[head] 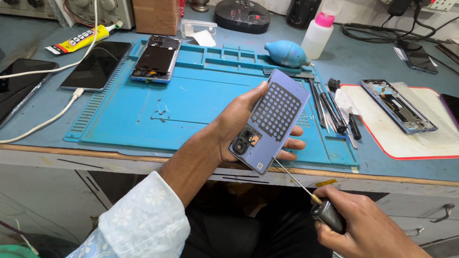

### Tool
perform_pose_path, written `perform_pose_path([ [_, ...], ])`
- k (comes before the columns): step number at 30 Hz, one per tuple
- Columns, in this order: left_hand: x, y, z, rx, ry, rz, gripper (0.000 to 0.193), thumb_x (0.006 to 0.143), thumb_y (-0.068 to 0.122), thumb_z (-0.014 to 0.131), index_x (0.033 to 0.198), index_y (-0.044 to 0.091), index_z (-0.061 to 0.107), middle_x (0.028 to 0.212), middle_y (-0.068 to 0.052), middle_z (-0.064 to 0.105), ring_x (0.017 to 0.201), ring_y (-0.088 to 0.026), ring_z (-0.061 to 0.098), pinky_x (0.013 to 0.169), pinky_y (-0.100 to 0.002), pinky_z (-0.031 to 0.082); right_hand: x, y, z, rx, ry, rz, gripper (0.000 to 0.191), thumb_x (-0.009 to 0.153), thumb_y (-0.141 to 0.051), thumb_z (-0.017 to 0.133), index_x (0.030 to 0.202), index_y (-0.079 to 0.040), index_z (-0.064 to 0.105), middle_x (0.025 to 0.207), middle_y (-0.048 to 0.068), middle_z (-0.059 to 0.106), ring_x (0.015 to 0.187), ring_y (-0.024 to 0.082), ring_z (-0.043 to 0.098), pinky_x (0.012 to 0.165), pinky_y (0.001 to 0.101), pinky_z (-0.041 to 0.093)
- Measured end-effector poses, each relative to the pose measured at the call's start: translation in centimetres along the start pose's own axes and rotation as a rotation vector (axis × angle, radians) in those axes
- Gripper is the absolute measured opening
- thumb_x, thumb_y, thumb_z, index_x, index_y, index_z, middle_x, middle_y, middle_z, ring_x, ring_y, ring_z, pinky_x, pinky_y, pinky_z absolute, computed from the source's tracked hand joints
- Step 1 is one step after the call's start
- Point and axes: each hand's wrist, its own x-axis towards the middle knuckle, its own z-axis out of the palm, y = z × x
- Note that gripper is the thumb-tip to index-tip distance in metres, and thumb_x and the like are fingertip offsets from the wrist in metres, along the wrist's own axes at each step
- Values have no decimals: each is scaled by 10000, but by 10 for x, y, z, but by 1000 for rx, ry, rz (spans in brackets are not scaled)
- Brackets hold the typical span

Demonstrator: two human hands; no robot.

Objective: The person holds a phone back cover with one hand and directs a hot air gun at its edges and camera area with the other, repeatedly repositioning and rotating the cover on the blue repair mat to heat different sections. Other disassembled phones and repair tools lie on the workbench around them.

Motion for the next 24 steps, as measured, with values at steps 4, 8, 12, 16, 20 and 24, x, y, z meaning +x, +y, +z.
perform_pose_path([
  [4,0,0,1,-7,2,-7,771,1058,642,241,1450,20,474,1174,-284,600,1020,-460,680,862,-596,601,-1,2,1,6,-18,4,539,704,-282,715,1196,-82,620,801,147,702,731,324,691,695,407,552],
  [8,0,0,1,-9,3,0,764,1056,635,238,1443,21,478,1170,-287,601,1021,-462,681,860,-598,602,-1,7,2,27,-39,5,527,729,-287,702,1203,-71,617,790,122,707,736,295,704,709,385,557],
  [12,0,0,1,-2,8,4,763,1059,633,237,1445,21,480,1168,-285,605,1016,-460,684,857,-597,603,0,8,4,8,-32,10,517,726,-277,696,1196,-76,625,769,129,706,726,292,701,707,384,557],
  [16,0,0,0,-11,-9,2,768,1065,638,238,1446,14,475,1159,-285,605,1010,-459,686,850,-593,608,0,5,3,8,-38,21,539,719,-288,716,1206,-81,617,789,134,702,720,296,695,692,395,550],
  [20,0,-1,0,22,18,17,770,1056,632,230,1451,19,478,1163,-289,610,1013,-458,688,845,-588,611,-1,1,1,16,-41,28,545,717,-283,723,1210,-79,615,775,135,700,703,297,686,693,392,556],
  [24,1,-1,-1,-7,1,12,766,1062,638,234,1462,28,470,1166,-276,607,1013,-455,688,842,-590,610,0,0,2,56,-15,-16,552,694,-286,746,1195,-90,624,798,142,698,679,296,693,661,399,561],
])
